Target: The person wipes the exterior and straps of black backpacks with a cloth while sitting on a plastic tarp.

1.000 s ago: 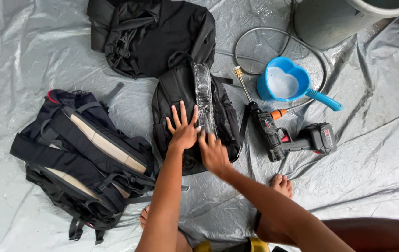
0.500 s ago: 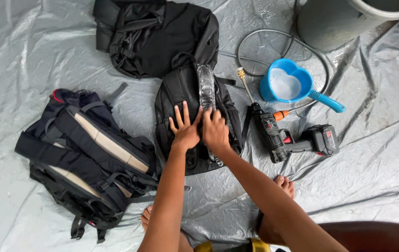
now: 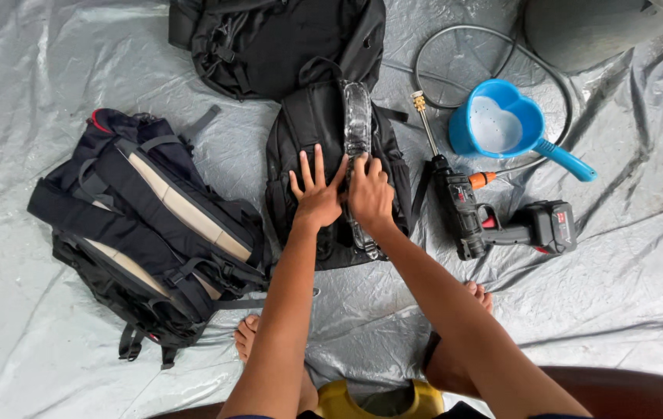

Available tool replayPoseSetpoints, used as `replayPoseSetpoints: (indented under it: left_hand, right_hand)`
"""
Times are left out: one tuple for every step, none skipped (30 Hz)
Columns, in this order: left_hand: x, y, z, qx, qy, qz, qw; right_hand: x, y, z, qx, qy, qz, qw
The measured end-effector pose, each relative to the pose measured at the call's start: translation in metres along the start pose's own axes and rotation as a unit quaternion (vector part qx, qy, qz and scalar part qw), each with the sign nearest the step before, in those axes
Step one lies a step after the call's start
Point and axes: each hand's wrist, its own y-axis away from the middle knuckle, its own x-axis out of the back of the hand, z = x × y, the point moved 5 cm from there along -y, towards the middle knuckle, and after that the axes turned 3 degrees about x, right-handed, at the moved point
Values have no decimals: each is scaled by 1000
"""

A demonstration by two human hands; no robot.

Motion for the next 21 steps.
replayPoseSetpoints:
  left_hand:
    - [-1, -5, -4, 2, -1, -2, 1000]
    - [-6, -9, -8, 3, 14, -34, 999]
    - [-13, -11, -8, 3, 32, -69, 997]
    - [-21, -7, -10, 3, 33, -74, 997]
    - [-26, -11, -12, 4, 16, -71, 997]
    - [-31, -14, -14, 4, 0, -69, 998]
    - [-25, -12, -11, 5, 0, -70, 998]
    - [-19, -9, -7, 8, -1, -69, 998]
    - [-12, -8, -4, 12, -3, -67, 998]
    - [-11, -8, -7, 13, -3, -65, 998]
    - [-13, -10, -8, 12, 1, -80, 997]
    - [-15, -11, -8, 11, 5, -94, 996]
    - [-8, -10, -4, 9, 5, -95, 995]
    - [-2, -9, -1, 19, 10, -111, 994]
    - [4, -5, 0, 31, 14, -128, 991]
    - [5, -3, 0, 31, 13, -130, 991]
    - [8, -4, 2, 30, 4, -124, 992]
    - [10, -5, 3, 29, -5, -118, 993]
    - [12, -8, 2, 27, -6, -116, 993]
    - [12, -11, 0, 27, 1, -128, 991]
    - [9, -9, 0, 28, 9, -144, 989]
  right_hand:
    - [5, 7, -4, 1, -2, -2, 1000]
    - [10, 14, -9, 9, 1, -8, 1000]
    - [16, 26, -11, 16, 6, -17, 1000]
    - [29, 51, -11, 16, 6, -22, 1000]
    - [39, 69, -13, 40, -8, -43, 998]
    - [48, 88, -15, 63, -22, -63, 996]
    - [49, 101, -14, 64, -22, -64, 996]
    - [49, 115, -13, 74, -59, -84, 992]
    - [47, 126, -13, 85, -96, -102, 986]
    - [40, 114, -13, 86, -97, -101, 986]
    - [34, 102, -12, 87, -104, -85, 987]
    - [28, 91, -11, 89, -110, -69, 988]
    - [15, 68, -12, 87, -109, -69, 988]
    - [3, 45, -11, 69, -74, -43, 994]
    - [-8, 24, -12, 50, -41, -16, 998]
    - [-10, 16, -15, 49, -42, -18, 998]
    - [-14, 4, -15, 28, -37, -13, 999]
    - [-16, -7, -14, 6, -33, -9, 999]
    - [-9, 0, -16, 5, -32, -7, 999]
    - [-1, 7, -19, 21, -32, -2, 999]
    - [8, 19, -20, 37, -32, -1, 999]
